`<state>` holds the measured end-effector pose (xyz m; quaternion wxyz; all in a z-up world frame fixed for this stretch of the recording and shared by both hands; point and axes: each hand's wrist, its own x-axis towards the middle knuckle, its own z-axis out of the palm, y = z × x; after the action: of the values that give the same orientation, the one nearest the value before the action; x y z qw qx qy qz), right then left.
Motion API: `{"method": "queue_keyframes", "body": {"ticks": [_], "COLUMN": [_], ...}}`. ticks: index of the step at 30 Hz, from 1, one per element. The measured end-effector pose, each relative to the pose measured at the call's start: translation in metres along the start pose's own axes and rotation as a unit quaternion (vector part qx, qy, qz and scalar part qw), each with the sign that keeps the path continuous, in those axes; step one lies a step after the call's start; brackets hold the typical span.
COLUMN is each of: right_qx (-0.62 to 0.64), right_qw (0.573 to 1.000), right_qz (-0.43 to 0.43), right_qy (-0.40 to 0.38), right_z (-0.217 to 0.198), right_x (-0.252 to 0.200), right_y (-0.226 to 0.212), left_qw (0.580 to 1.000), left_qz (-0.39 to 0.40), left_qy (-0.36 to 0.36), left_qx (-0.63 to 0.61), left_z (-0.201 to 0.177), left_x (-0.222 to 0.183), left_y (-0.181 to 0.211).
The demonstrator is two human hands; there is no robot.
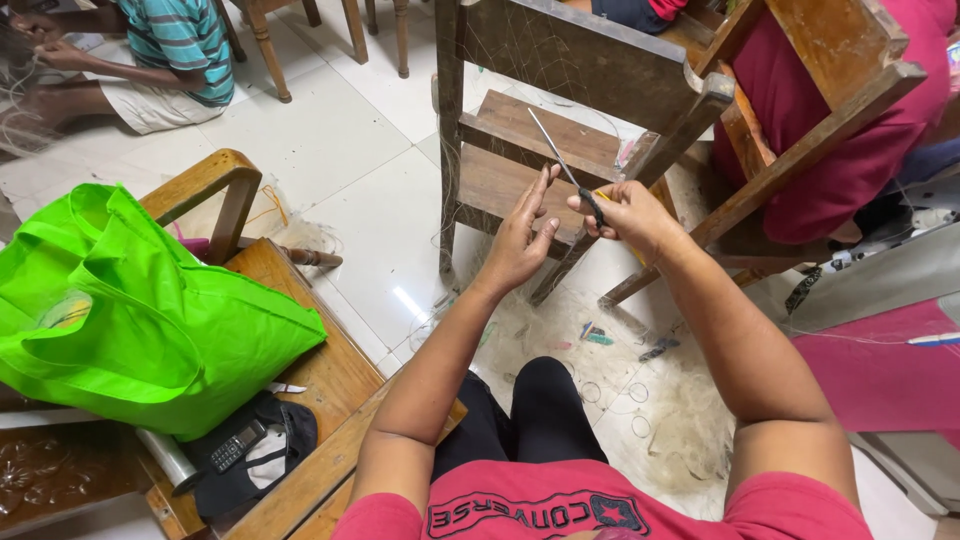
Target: Repairing a fishing net by weaving and tying knots with a netting needle and cutting thread with scissors.
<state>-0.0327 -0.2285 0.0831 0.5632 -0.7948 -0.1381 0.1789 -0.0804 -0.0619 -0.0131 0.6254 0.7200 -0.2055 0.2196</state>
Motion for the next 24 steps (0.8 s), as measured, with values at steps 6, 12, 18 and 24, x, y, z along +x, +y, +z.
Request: {"method": "queue_keyframes", "body": {"ticks": [6, 12, 18, 24], "right_qx": [-0.021, -0.009, -0.013, -0.023], "right_qw": [1.000, 1.000, 0.999, 0.999], "right_qz": [-0.005, -0.022, -0.026, -0.024], "right_qy": [-0.014, -0.019, -0.021, -0.028], "right_z": [-0.004, -0.004, -0.006, -0.009], "right_x": [0.012, 0.015, 0.013, 0.016], "right_y": [-0.005, -0.005, -0.006, -0.003], "left_qw": [1.000, 1.000, 1.000, 0.999], "left_qz": [0.001, -0.002, -0.005, 0.010], "left_qy": [-0.002, -0.003, -0.006, 0.003], "left_qx": [0.008, 0.012, 0.009, 0.033], "left_z": [0.000, -0.002, -0.004, -0.005], "left_x": [0.000, 0.000, 0.000, -0.001], "left_y": [-0.001, 0.009, 0.010, 0.009]}}
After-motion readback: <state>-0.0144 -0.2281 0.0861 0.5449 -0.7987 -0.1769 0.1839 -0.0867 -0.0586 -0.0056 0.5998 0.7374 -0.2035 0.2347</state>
